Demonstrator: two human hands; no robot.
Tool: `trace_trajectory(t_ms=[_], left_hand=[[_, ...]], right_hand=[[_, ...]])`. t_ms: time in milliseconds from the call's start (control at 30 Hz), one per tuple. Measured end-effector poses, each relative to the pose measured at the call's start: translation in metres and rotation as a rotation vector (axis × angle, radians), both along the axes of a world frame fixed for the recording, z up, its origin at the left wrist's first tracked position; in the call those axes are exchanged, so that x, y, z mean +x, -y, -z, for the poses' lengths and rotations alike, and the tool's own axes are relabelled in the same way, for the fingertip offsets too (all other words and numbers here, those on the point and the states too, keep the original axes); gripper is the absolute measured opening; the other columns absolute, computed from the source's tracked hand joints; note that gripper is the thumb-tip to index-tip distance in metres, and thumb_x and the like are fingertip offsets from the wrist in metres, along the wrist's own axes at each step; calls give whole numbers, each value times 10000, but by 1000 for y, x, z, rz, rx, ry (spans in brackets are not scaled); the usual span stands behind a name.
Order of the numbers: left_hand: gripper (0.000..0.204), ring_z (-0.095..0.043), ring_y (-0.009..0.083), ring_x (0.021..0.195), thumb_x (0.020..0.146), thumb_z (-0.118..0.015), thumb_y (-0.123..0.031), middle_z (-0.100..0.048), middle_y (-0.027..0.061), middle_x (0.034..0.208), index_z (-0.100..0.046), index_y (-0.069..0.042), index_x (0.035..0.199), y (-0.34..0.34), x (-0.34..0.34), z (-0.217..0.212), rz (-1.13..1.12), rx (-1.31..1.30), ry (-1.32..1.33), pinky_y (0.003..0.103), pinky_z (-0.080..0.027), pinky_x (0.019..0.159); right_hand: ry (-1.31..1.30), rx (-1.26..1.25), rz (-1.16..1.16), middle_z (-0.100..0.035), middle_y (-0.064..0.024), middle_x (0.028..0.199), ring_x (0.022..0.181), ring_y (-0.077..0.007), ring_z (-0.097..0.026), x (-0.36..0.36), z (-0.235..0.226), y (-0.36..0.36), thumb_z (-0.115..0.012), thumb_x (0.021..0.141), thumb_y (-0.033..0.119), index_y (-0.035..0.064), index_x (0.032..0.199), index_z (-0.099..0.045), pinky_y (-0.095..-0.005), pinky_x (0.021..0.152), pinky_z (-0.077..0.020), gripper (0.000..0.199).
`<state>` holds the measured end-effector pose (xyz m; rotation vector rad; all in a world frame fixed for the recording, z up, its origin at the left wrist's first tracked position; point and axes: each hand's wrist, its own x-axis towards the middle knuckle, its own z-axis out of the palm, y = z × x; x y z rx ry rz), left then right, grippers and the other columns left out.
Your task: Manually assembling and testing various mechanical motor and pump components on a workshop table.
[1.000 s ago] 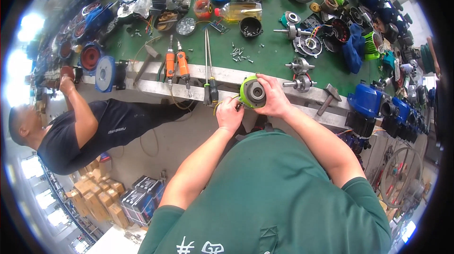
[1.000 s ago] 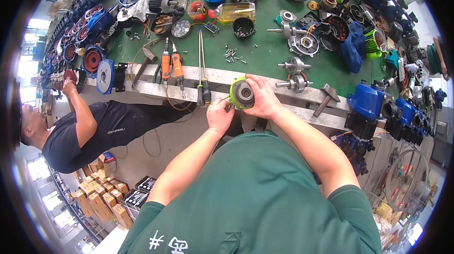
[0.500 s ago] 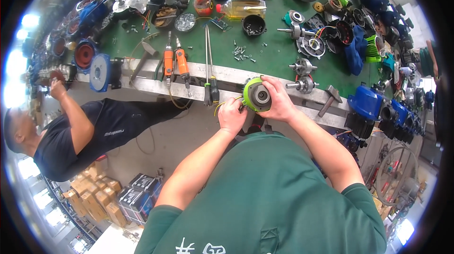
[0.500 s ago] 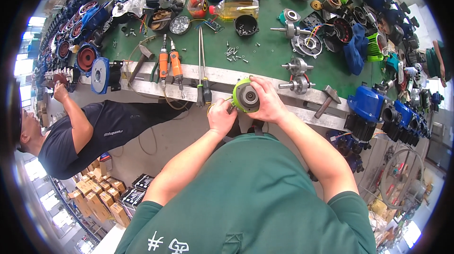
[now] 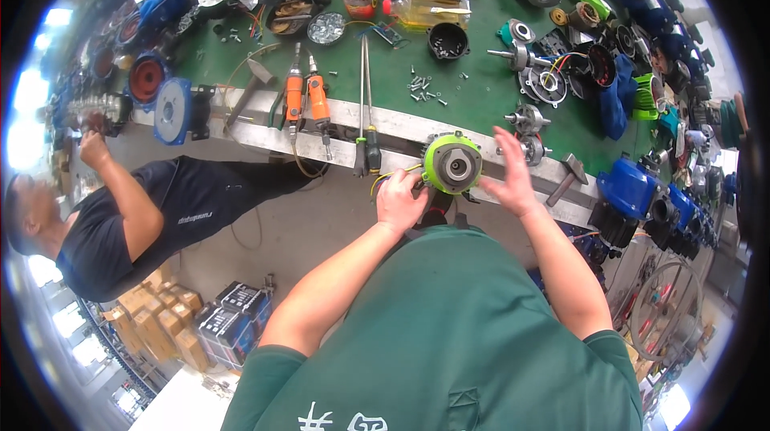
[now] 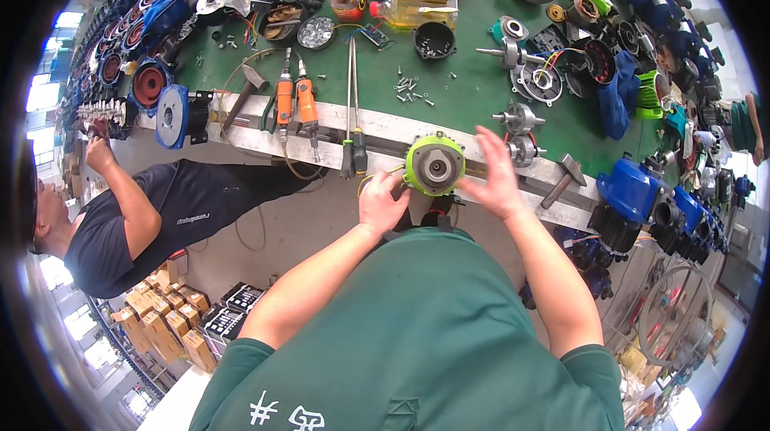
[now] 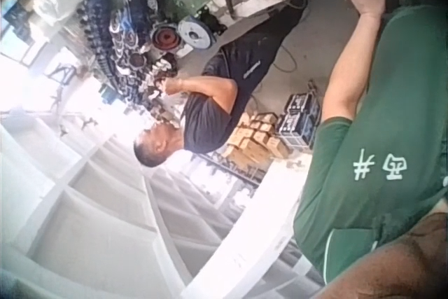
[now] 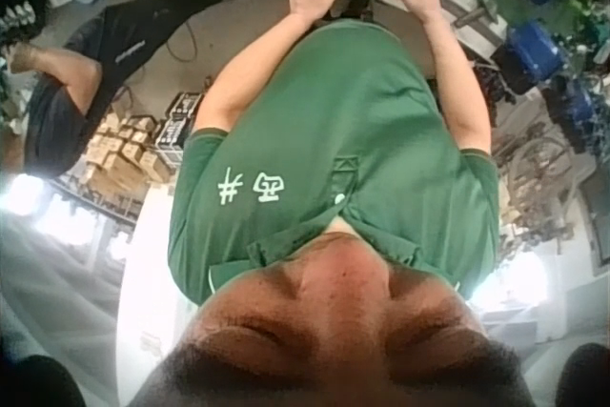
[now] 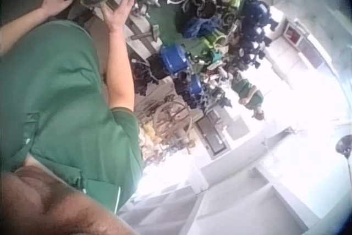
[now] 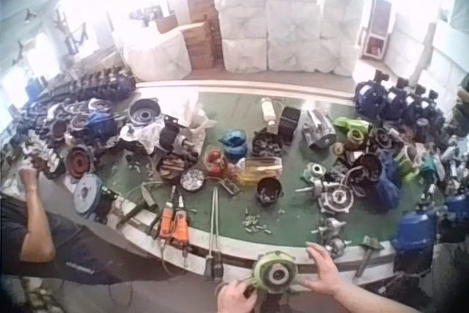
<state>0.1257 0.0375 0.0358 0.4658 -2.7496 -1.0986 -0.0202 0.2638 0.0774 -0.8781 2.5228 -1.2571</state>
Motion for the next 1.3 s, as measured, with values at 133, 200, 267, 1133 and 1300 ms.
trace_trajectory(t_ms=[133,200,267,1133,1300], left_hand=[[209,-656,325,823,769,-758,-181,-636,102,910,-711,-85,950,0,1,1,-21,34,20,429,-538,738],[206,-663,308,817,779,-760,-193,-631,102,893,-709,-70,935,-1,-2,-8,-34,82,26,419,-539,743],[227,-675,279,818,795,-750,-203,-638,107,906,-709,-39,947,1,-3,-8,-43,144,59,397,-540,762],[232,-657,145,848,838,-742,-131,-725,81,922,-719,20,1013,-18,-6,28,-506,762,213,291,-513,818],[210,-603,108,737,847,-736,-108,-682,50,855,-695,22,1007,-19,-5,34,-529,793,164,262,-477,679]], right_hand=[[237,-128,674,-626,-134,1170,1055,-246,-623,-10,65,-106,-782,833,199,-9,1197,-613,-388,967,-490,452],[178,76,1001,-640,-134,1092,993,-242,-638,-10,98,-163,-792,825,224,-32,1161,-626,-379,933,-505,454],[162,431,1134,-659,-184,1115,1036,-298,-645,-9,109,-196,-833,755,322,-52,1194,-606,-398,953,-497,620],[596,-120,440,-590,18,650,525,-63,-537,56,-17,-93,-718,925,260,27,1023,-647,-249,473,-431,262],[442,30,207,-637,-123,662,561,-162,-584,44,-39,-30,-701,921,289,-13,992,-665,-347,540,-459,313]])
